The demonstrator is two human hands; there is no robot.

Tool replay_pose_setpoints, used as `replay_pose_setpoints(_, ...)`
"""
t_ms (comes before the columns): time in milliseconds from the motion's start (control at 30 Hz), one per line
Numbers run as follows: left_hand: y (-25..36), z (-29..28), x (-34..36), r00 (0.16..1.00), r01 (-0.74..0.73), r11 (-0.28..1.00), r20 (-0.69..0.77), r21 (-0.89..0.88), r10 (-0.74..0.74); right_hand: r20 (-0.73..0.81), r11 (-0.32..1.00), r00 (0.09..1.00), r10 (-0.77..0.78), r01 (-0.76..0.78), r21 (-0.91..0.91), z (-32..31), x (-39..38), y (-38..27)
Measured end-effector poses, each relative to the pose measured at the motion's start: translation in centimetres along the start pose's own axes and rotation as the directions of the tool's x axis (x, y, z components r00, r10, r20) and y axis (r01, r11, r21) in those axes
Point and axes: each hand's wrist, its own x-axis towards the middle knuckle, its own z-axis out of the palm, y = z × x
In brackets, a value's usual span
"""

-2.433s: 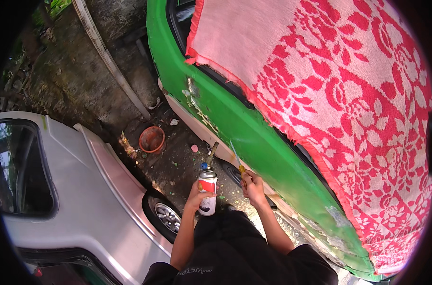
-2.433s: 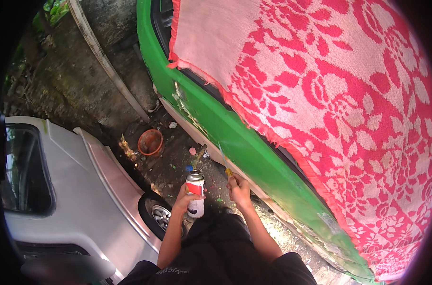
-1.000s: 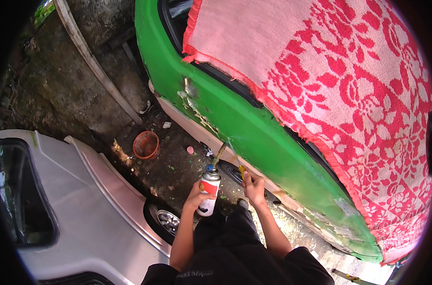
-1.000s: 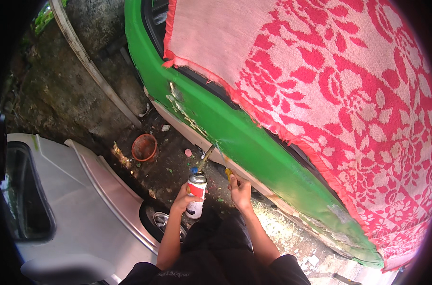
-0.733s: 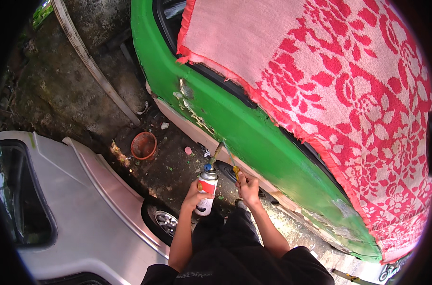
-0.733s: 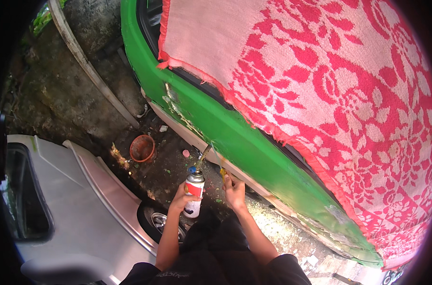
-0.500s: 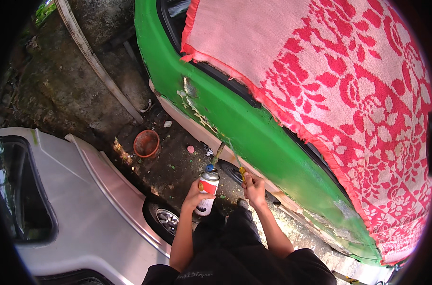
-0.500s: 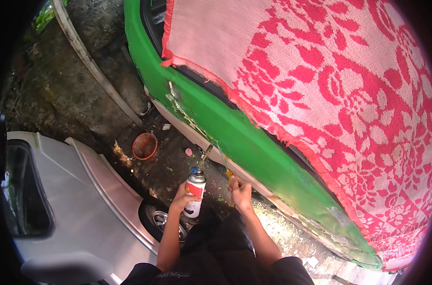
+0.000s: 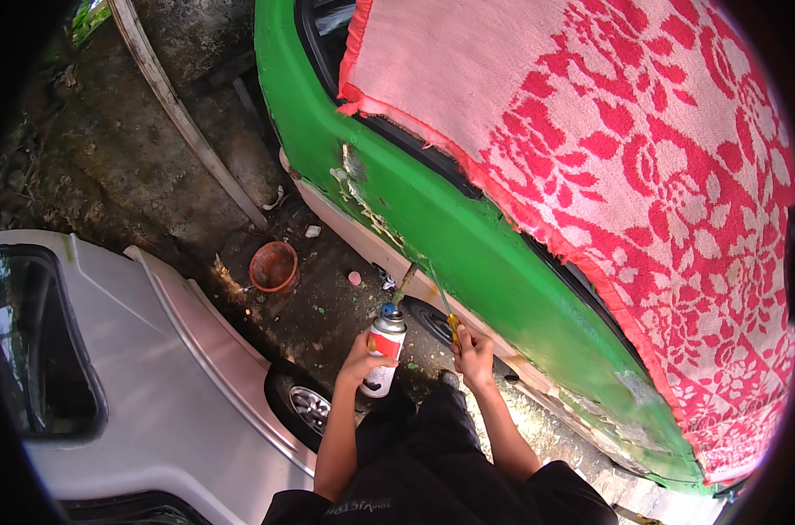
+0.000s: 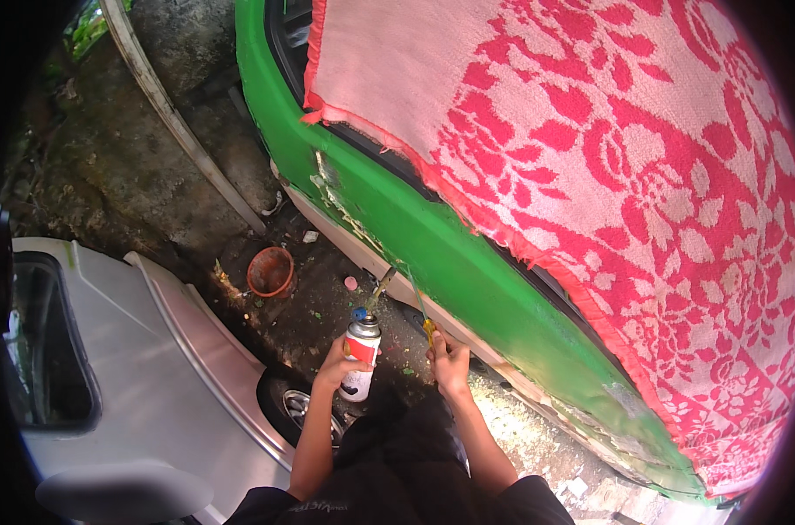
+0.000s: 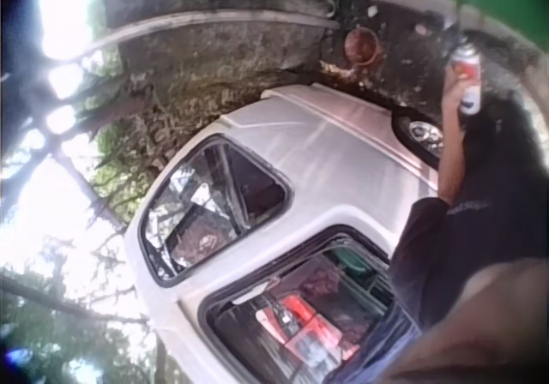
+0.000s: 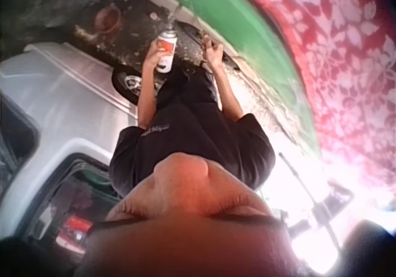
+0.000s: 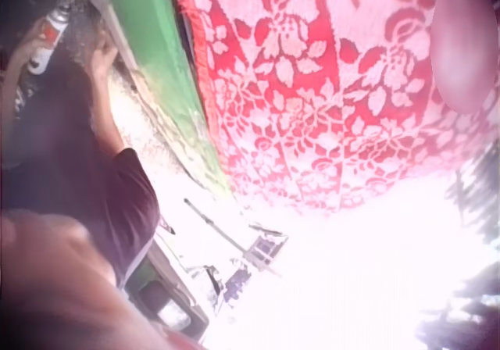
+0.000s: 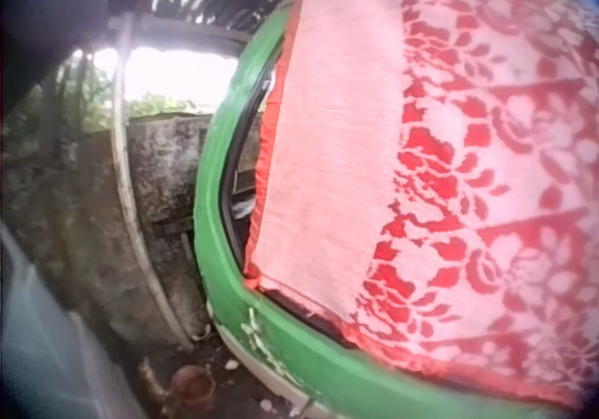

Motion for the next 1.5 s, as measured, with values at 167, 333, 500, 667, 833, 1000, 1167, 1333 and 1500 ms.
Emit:
replay_pose_setpoints(167,1.3,0.1,0.0,1.000,-0.008,1.000,0.022,-0.009,0.008,-0.001,0.998,1.000,0.015,-0.015,0.063,1.5,0.3,-0.2)
replay_pose_setpoints(333,0.9,0.0,-0.2,1.000,-0.008,1.000,0.023,-0.004,0.009,0.016,0.999,1.000,0.003,-0.004,0.054,0.8,1.7,0.7)
replay_pose_setpoints(500,1.0,-0.1,-0.2,1.000,-0.018,1.000,0.004,-0.007,0.018,-0.004,0.997,1.000,0.027,-0.027,0.068,1.9,0.6,-0.8)
replay_pose_setpoints(667,1.0,-0.5,0.1,1.000,0.010,1.000,0.025,0.007,-0.010,0.020,0.996,1.000,-0.019,0.017,0.089,2.6,2.2,0.4)
replay_pose_setpoints(833,0.7,-0.7,-0.1,1.000,-0.012,1.000,-0.017,-0.028,0.011,0.000,0.999,1.000,0.025,-0.025,0.048,0.4,0.1,-0.3)
replay_pose_setpoints(1000,1.3,-0.7,0.1,0.999,0.028,1.000,0.015,0.006,-0.028,-0.031,0.996,0.999,0.040,-0.037,0.082,1.7,0.3,0.1)
replay_pose_setpoints(1167,1.4,-0.4,-0.5,1.000,-0.008,1.000,0.017,-0.012,0.009,-0.023,0.995,0.998,0.055,-0.053,0.079,1.4,0.6,0.4)
replay_pose_setpoints(1333,1.0,-0.9,-0.2,1.000,-0.030,0.999,-0.004,0.023,0.030,-0.011,0.997,1.000,0.019,-0.018,0.078,3.3,1.0,0.1)
replay_pose_setpoints(1500,1.1,-0.8,-0.3,0.999,-0.019,1.000,0.037,0.004,0.019,-0.014,0.996,1.000,0.012,-0.011,0.089,2.4,1.7,0.1)
